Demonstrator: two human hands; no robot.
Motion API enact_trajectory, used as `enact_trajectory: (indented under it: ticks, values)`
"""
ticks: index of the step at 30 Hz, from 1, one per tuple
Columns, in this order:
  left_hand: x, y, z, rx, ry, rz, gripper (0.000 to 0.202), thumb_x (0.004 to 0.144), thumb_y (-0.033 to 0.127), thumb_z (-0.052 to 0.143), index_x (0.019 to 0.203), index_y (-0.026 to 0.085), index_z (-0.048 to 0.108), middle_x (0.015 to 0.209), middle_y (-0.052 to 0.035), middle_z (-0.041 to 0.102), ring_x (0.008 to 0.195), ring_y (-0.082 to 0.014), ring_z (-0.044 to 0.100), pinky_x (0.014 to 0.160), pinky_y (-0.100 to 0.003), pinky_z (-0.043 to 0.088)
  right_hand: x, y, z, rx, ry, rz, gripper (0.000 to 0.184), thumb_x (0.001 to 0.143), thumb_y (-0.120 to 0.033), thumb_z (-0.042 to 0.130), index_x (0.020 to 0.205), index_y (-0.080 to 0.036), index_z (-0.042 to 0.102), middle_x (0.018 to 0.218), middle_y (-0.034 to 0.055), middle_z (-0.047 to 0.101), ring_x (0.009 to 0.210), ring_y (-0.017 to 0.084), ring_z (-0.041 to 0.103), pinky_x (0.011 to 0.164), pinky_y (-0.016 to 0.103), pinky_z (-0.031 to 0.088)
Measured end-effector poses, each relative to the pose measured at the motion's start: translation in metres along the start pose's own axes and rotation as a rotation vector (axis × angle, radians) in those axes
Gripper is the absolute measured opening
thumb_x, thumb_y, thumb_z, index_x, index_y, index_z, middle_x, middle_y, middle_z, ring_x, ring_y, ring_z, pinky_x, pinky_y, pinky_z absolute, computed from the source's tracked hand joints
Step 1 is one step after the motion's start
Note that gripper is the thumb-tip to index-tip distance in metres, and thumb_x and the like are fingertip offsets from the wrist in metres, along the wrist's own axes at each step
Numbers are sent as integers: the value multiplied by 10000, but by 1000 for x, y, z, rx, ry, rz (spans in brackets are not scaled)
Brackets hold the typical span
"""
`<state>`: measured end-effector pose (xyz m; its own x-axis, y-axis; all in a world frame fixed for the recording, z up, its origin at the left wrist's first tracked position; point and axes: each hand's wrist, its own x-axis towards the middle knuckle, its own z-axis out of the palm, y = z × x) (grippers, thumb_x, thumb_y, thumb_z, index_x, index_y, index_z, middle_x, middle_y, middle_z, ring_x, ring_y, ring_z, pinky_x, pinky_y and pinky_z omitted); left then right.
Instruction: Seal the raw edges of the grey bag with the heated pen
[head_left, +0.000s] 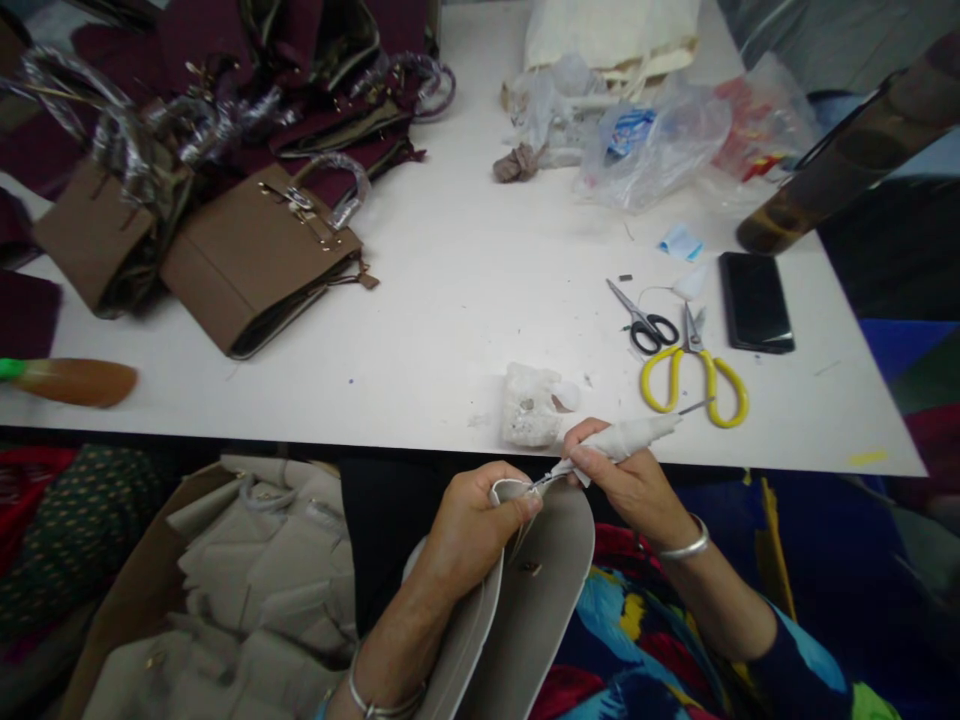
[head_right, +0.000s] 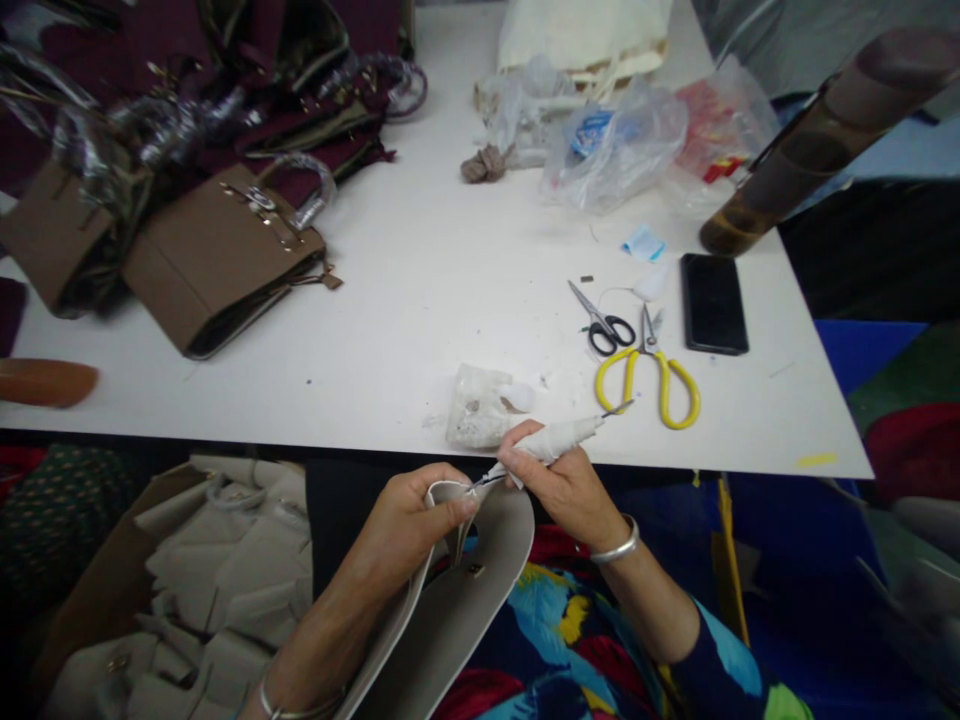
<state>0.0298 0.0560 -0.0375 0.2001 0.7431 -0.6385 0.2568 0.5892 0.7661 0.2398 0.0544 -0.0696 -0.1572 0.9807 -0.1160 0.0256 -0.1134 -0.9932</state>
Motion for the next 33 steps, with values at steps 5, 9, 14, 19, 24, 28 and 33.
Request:
enact_trajectory:
  ticks: [5, 9, 14, 19, 24, 28, 33]
  values:
    - [3, -4, 2, -20, -40, -22, 209, 724, 348, 750, 771, 148, 708, 640, -1, 619, 598, -146, 515, 581, -259, 385, 6, -6, -6, -25, -113, -9, 278, 1034, -440, 609, 938, -184, 660, 736, -14, 607, 678, 142, 586, 651, 266, 489]
    - [4, -3, 5, -33, -67, -31, 210, 711, 355, 741, 729, 151, 693, 607, 6, 584, 574, -137, 475, 571, -261, 359, 12, -12, -11, -60, -182, -32, 276, 1013, -438, 641, 900, -187, 664, 742, -17, 591, 679, 134, 556, 627, 253, 467]
    - [5, 0, 12, -93, -116, -28, 183, 661, 315, 743, 637, 159, 650, 596, -1, 572, 589, -146, 485, 583, -271, 372, 22, -24, -9, -61, -327, -30, 306, 1023, -409, 614, 810, -188, 615, 674, -33, 540, 627, 117, 508, 565, 234, 435]
    - [9, -2, 15, -160, -144, -38, 186, 639, 284, 769, 603, 164, 631, 608, -9, 588, 608, -152, 500, 603, -274, 388, 25, -23, -6, -1, -366, -5, 328, 1011, -418, 629, 778, -188, 607, 631, -43, 537, 575, 105, 485, 541, 230, 427]
    - [17, -13, 5, -162, -116, -55, 238, 680, 341, 804, 635, 150, 669, 571, -5, 583, 550, -133, 473, 563, -265, 349, 16, -7, -5, 114, -76, -63, 336, 1009, -462, 633, 815, -187, 638, 663, -20, 560, 602, 131, 534, 549, 250, 457]
    - [20, -15, -4, -231, -80, -109, 296, 691, 403, 834, 679, 154, 674, 570, -5, 592, 529, -129, 477, 543, -256, 335, 9, -13, -7, -30, 232, -203, 206, 1038, -357, 607, 900, -212, 660, 738, -2, 604, 662, 148, 576, 600, 274, 491]
    - [20, 0, -6, -213, -34, -88, 324, 714, 417, 822, 675, 150, 643, 572, 21, 520, 549, -109, 421, 542, -240, 323, 11, -25, -8, -376, 245, -440, 82, 1024, -298, 639, 980, -239, 677, 805, 19, 704, 716, 183, 652, 661, 332, 529]
